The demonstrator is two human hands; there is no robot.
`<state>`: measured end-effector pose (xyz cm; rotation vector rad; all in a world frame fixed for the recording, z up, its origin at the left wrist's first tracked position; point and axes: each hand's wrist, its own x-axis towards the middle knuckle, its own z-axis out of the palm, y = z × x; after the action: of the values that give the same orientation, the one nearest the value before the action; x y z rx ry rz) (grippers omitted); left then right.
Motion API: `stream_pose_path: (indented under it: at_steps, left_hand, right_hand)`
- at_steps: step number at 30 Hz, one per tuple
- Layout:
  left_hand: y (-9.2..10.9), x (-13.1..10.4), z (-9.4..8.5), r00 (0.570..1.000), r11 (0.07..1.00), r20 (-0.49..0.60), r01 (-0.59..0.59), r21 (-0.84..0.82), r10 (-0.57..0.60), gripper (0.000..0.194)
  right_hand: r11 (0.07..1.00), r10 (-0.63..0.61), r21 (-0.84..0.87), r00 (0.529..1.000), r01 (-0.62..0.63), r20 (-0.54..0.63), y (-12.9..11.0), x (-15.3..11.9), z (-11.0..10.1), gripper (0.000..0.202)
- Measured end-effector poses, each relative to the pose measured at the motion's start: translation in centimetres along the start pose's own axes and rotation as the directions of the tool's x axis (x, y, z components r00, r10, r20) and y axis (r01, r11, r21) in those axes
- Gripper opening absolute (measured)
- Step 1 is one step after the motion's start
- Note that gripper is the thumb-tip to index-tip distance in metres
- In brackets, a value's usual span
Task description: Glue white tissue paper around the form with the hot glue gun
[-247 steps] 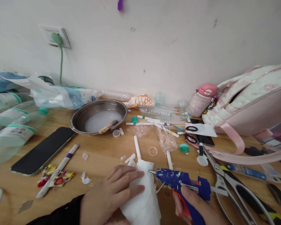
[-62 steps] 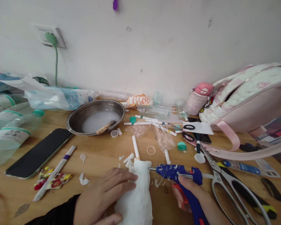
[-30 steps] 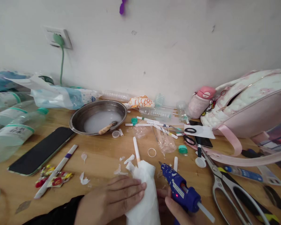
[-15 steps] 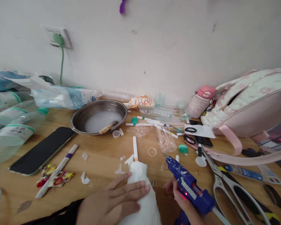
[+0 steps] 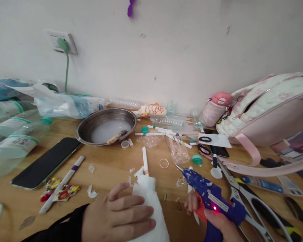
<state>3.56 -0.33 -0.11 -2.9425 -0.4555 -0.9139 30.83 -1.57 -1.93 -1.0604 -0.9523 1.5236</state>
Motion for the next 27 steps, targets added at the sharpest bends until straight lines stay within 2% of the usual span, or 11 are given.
stream_pose_path:
  at_steps: [3, 5, 7, 10, 15, 18, 21, 27]
  left_hand:
    - [0.1, 0.1, 0.5, 0.996, 0.997, -0.081, -0.022, 0.08, 0.029, 0.03]
    - [0.4, 0.1, 0.7, 0.991, 0.994, -0.133, -0.004, 0.111, 0.019, 0.024]
    - [0.5, 0.2, 0.5, 0.986, 0.987, -0.166, 0.038, 0.158, -0.011, 0.027]
    - [0.4, 0.4, -0.6, 0.975, 0.954, -0.193, 0.157, 0.254, -0.109, 0.035]
    - [0.2, 0.8, -2.4, 0.926, 0.865, -0.084, 0.373, 0.335, -0.367, 0.034]
    - [0.4, 1.2, -2.6, 0.898, 0.841, -0.018, 0.419, 0.344, -0.44, 0.041]
    - [0.6, 1.7, -2.7, 0.894, 0.849, 0.056, 0.4, 0.346, -0.444, 0.044]
    - [1.0, 2.4, -3.1, 0.852, 0.826, 0.092, 0.465, 0.319, -0.515, 0.042]
  right_hand:
    - [1.0, -0.007, 0.024, 0.998, 0.005, 0.063, 0.0, -0.9, -0.1, 0.046]
    - [0.998, -0.031, 0.05, 0.999, 0.029, 0.042, -0.3, -2.1, -0.2, 0.035]
    - [0.994, -0.049, 0.096, 0.999, 0.049, -0.007, -0.7, -3.3, -0.1, 0.024]
    - [0.984, -0.037, 0.172, 0.998, 0.045, -0.047, -1.4, -4.4, 0.3, 0.018]
    - [0.954, -0.009, 0.296, 0.99, 0.052, -0.144, -2.7, -4.1, 1.3, 0.017]
    - [0.947, 0.025, 0.319, 0.987, 0.027, -0.157, -2.7, -4.0, 1.3, 0.015]
    - [0.971, -0.002, 0.237, 0.995, 0.025, -0.099, -2.1, -4.0, 0.8, 0.015]
    - [0.996, -0.086, 0.047, 0.993, 0.082, 0.085, -1.7, -4.0, 1.3, 0.023]
